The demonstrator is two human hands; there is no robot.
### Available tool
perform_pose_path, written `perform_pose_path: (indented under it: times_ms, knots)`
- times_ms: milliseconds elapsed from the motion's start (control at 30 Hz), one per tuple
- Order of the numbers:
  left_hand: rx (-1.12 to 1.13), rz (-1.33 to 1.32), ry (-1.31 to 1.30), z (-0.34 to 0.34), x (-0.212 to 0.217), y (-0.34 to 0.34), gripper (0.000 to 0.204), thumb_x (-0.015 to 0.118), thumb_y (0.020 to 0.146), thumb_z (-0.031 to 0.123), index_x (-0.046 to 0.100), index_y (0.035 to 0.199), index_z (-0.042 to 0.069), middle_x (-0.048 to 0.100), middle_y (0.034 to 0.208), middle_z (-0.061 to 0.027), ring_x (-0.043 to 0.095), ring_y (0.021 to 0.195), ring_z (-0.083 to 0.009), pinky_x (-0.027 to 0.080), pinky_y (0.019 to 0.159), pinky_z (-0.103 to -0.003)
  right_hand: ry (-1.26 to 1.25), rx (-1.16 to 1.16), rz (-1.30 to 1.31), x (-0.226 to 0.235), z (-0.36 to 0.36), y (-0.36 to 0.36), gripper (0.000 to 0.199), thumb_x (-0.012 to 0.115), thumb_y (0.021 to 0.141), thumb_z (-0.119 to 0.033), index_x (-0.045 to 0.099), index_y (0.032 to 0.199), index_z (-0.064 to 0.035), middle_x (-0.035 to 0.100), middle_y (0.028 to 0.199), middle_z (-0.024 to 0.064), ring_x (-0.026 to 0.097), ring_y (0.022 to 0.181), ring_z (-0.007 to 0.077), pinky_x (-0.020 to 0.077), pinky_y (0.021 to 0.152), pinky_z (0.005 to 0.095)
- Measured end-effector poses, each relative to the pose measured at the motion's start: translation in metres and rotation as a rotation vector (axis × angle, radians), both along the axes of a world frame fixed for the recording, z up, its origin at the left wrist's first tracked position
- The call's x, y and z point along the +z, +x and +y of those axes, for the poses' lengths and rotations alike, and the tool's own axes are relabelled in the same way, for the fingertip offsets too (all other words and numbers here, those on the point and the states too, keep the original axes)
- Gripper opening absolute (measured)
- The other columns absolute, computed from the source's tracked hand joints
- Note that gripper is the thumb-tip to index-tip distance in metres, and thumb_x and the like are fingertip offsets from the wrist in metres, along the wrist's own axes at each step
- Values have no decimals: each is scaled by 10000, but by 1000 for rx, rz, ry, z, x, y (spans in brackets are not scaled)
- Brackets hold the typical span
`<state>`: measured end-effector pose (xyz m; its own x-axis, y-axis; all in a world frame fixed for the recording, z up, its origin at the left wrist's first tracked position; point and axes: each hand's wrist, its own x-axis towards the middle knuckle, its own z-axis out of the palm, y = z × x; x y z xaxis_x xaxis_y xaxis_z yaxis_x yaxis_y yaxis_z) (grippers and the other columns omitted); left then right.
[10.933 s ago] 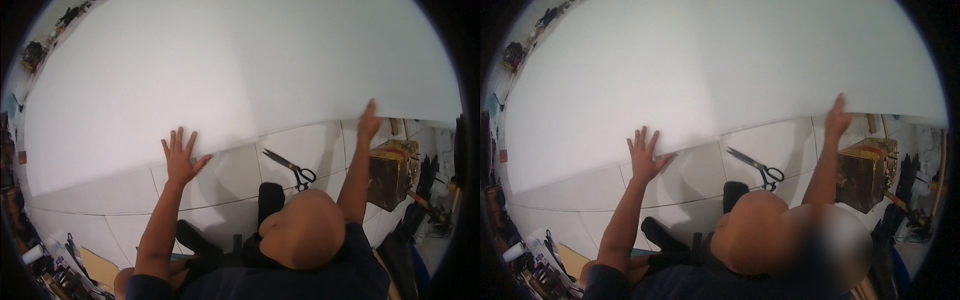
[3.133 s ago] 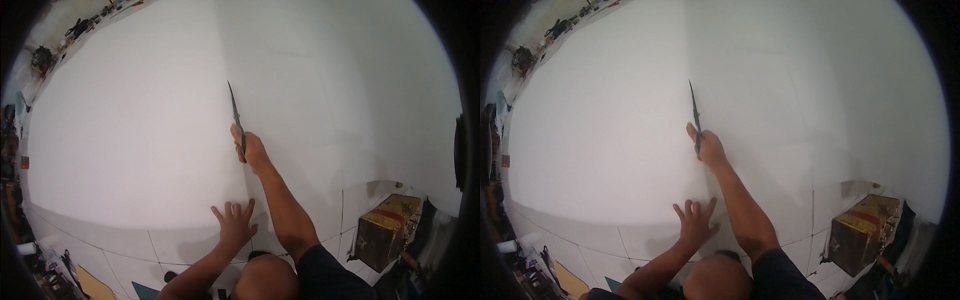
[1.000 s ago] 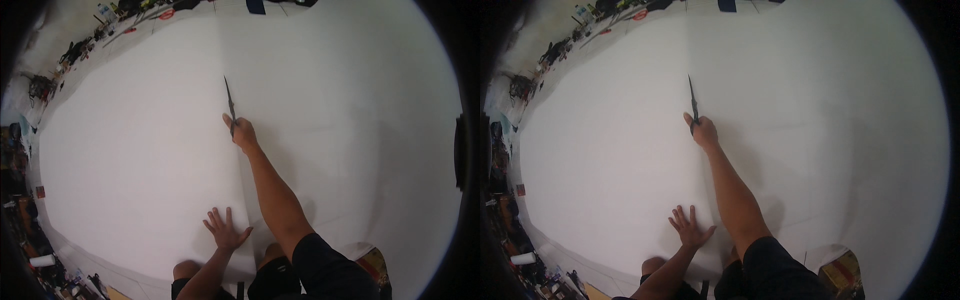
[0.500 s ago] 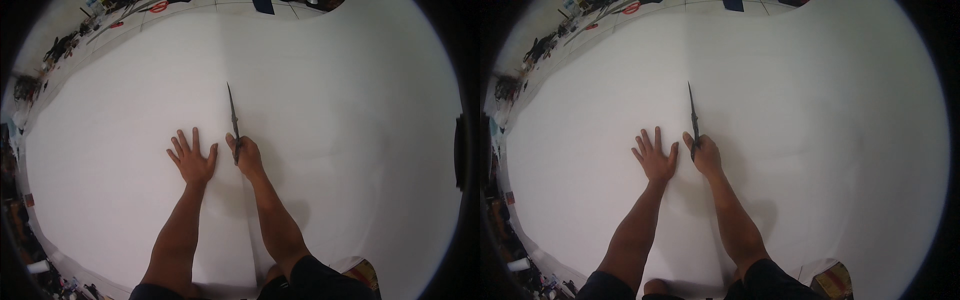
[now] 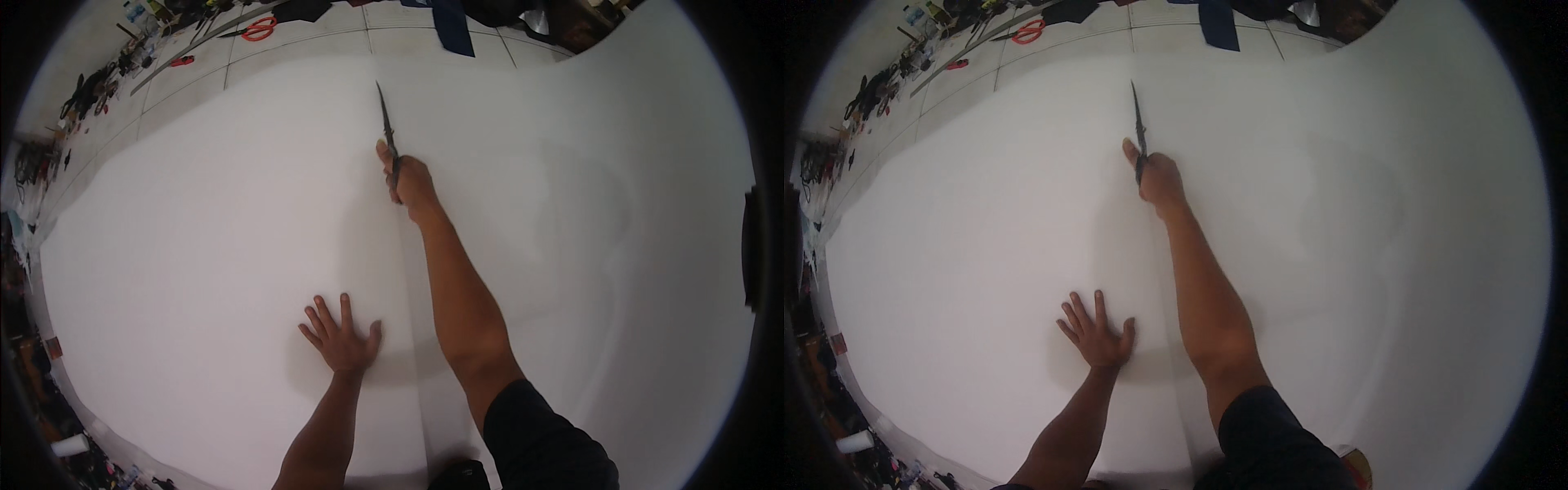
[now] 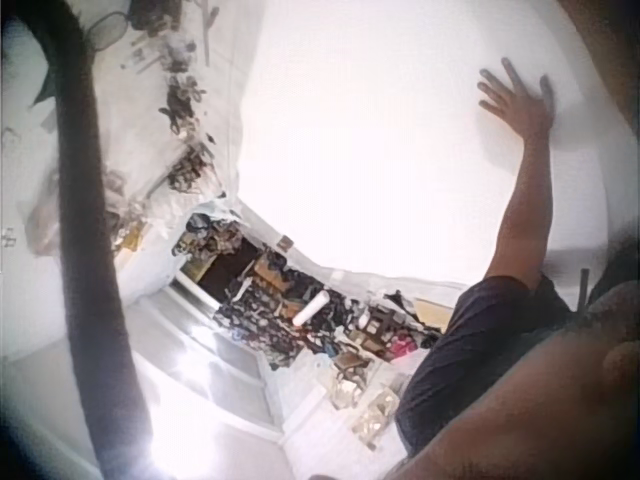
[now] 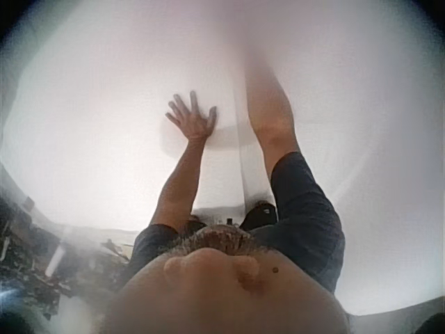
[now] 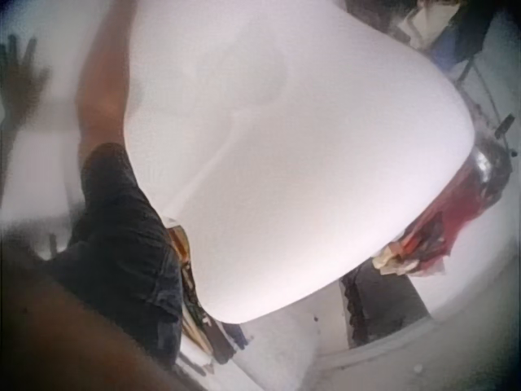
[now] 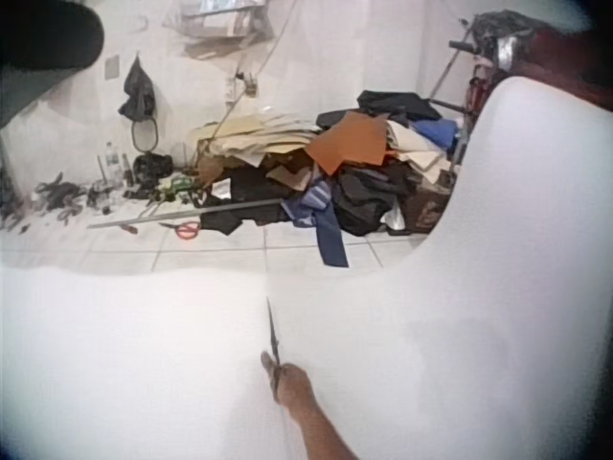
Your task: The person cuts a large white foam sheet into smaller rectangular pieces using scissors. They repeatedly position the sheet, cut along straight lines, and fold the cut sections to stack them.
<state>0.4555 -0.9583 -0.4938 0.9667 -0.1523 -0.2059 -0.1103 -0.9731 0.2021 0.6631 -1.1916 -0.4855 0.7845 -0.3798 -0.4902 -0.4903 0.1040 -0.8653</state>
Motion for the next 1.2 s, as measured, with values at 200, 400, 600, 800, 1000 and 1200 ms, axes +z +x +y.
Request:
perform_pose_path:
  times_ms: [200, 400, 600, 800, 1000, 1200]
  knots:
    - [-4, -61, -29, 7, -9, -3, 806, 633, 787, 499, 393, 1468, 140, 157, 1560, -287, 106, 1444, -495, 37, 1120, -667, -40, 29, -13, -15, -26, 108, 725, 600, 795, -743, 504, 550, -68, 492, 498, 72, 497, 433, 217, 402, 453, 384]
    - [-61, -219, -65, 9, -21, -6, 805, 633, 787, 493, 396, 1468, 136, 162, 1560, -284, 105, 1446, -493, 38, 1121, -668, -288, -41, -358, 33, -60, 157, 540, 696, 849, -546, 541, 671, -61, 521, 563, 29, 504, 473, 128, 419, 456, 304]
    - [-17, -126, -33, 10, -14, -7, 820, 628, 801, 517, 369, 1488, 150, 148, 1571, -264, 105, 1451, -478, 32, 1131, -659, -247, -7, -315, 75, -31, 17, 473, 710, 871, -461, 493, 659, -98, 499, 576, 11, 462, 498, 108, 364, 475, 266]
    - [-36, -197, -3, 6, -18, -12, 804, 588, 853, 548, 315, 1517, 186, 135, 1585, -231, 95, 1459, -454, 36, 1154, -621, -220, 56, -101, 2, 7, -293, 360, 728, 883, -320, 530, 743, -55, 559, 622, 52, 540, 581, 161, 449, 558, 336]
    - [-113, -179, 18, 15, -19, -24, 813, 488, 899, 644, 238, 1544, 215, 67, 1603, -213, 54, 1474, -425, 25, 1161, -606, -556, -43, 363, 48, 32, -656, 433, 768, 809, -416, 600, 962, -47, 627, 739, 117, 627, 660, 294, 497, 624, 404]
    - [-597, 60, 113, 71, 46, -99, 669, 559, 898, 558, 483, 1411, 135, 294, 1538, -198, 231, 1417, -443, 187, 1126, -628, -613, -139, 885, 60, 94, -1012, 567, 750, 786, -380, 554, 1129, 26, 653, 961, 218, 663, 896, 387, 506, 787, 473]
